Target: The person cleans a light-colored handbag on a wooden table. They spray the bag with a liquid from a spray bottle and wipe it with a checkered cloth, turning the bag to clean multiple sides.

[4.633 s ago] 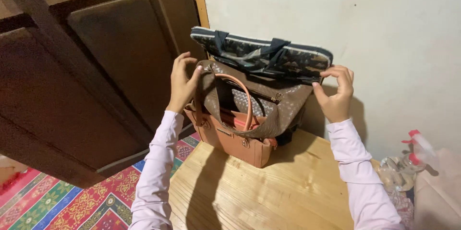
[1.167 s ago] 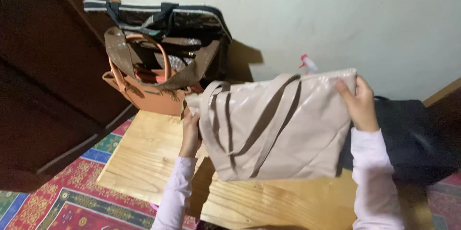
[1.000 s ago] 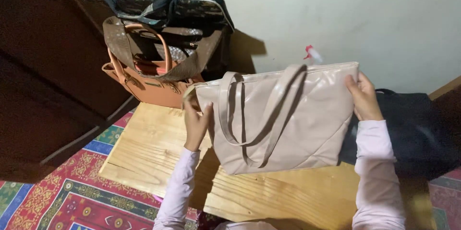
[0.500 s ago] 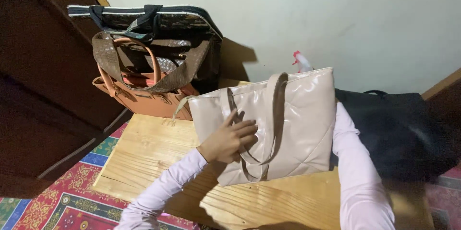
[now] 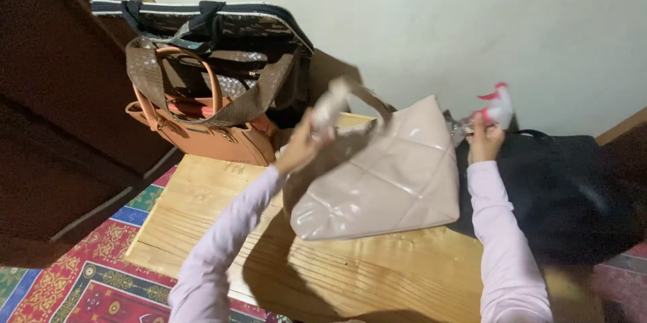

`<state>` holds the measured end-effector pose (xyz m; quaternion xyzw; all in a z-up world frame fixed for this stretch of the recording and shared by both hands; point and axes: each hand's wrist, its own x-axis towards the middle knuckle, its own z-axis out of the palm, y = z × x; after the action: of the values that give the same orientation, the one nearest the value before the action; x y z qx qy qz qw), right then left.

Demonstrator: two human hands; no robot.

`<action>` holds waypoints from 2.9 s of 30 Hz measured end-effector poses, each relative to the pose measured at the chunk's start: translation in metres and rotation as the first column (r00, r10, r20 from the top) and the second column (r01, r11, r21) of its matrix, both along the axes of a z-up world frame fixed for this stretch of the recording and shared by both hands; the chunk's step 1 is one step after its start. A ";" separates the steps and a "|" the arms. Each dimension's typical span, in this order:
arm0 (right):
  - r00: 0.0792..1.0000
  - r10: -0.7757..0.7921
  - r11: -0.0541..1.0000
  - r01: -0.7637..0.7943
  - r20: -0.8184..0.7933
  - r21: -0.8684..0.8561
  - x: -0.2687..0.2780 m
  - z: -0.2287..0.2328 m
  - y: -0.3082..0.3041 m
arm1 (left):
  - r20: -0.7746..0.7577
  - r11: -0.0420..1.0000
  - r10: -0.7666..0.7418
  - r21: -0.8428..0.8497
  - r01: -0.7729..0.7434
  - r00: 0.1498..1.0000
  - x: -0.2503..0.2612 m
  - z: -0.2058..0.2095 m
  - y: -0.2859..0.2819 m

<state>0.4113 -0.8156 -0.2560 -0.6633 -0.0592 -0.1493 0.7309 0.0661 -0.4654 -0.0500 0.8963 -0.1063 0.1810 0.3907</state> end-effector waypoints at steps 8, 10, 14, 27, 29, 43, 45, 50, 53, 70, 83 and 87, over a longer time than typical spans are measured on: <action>0.998 -0.038 0.927 0.016 0.050 0.375 -0.068 0.128 -0.054 | 0.344 0.841 0.491 0.054 -0.539 0.800 0.198 -0.058 0.024; 0.998 0.064 0.936 -0.054 -0.017 0.348 -0.105 0.168 -0.064 | 0.238 0.836 0.497 0.126 -0.534 0.835 0.185 -0.060 0.009; 0.919 0.367 0.841 -0.261 -0.145 0.473 -0.126 0.164 -0.086 | -0.046 0.909 0.366 0.231 -0.347 0.929 0.114 -0.055 -0.009; 0.834 0.549 0.828 -0.532 -0.059 0.178 -0.226 0.204 -0.054 | -0.518 0.512 0.361 -0.585 -0.629 0.776 -0.127 -0.087 -0.041; 0.714 0.699 0.689 -0.655 -0.045 0.311 -0.230 0.188 -0.061 | -0.211 0.802 0.360 -0.428 -0.417 0.909 -0.135 -0.100 -0.045; 0.816 0.574 0.818 -0.569 -0.070 0.082 -0.298 0.140 -0.013 | 0.116 0.901 0.414 -0.189 -0.389 0.903 -0.095 -0.130 0.000; 0.844 0.534 0.845 -0.535 -0.052 -0.005 -0.301 0.130 -0.014 | 0.103 0.949 0.278 -0.184 -0.257 0.955 -0.108 -0.131 -0.005; 0.855 0.509 0.860 -0.500 -0.105 0.099 -0.302 0.120 -0.010 | 0.150 0.957 0.281 -0.120 -0.265 0.948 -0.112 -0.145 -0.003; 0.858 0.510 0.858 -0.504 -0.052 0.096 -0.302 0.120 0.001 | -0.063 0.878 0.446 -0.165 -0.450 0.893 -0.095 -0.165 0.005; 0.883 0.459 0.827 -0.465 -0.098 -0.317 -0.389 0.130 0.100 | -0.486 0.315 0.597 -0.590 -0.744 0.638 -0.009 -0.238 0.002; 0.957 0.275 0.943 -0.286 -0.090 -0.172 -0.368 0.109 0.062 | -0.520 0.152 0.565 -0.698 -0.700 0.640 0.016 -0.267 0.011; 0.984 0.173 0.971 -0.177 -0.034 -0.159 -0.359 0.118 0.042 | -0.486 0.140 0.567 -0.739 -0.659 0.665 0.011 -0.258 0.010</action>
<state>0.0528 -0.7738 -0.1382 -0.7140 -0.1222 -0.0725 0.6855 0.0774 -0.4551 -0.3078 0.5260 0.3952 0.3099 0.6864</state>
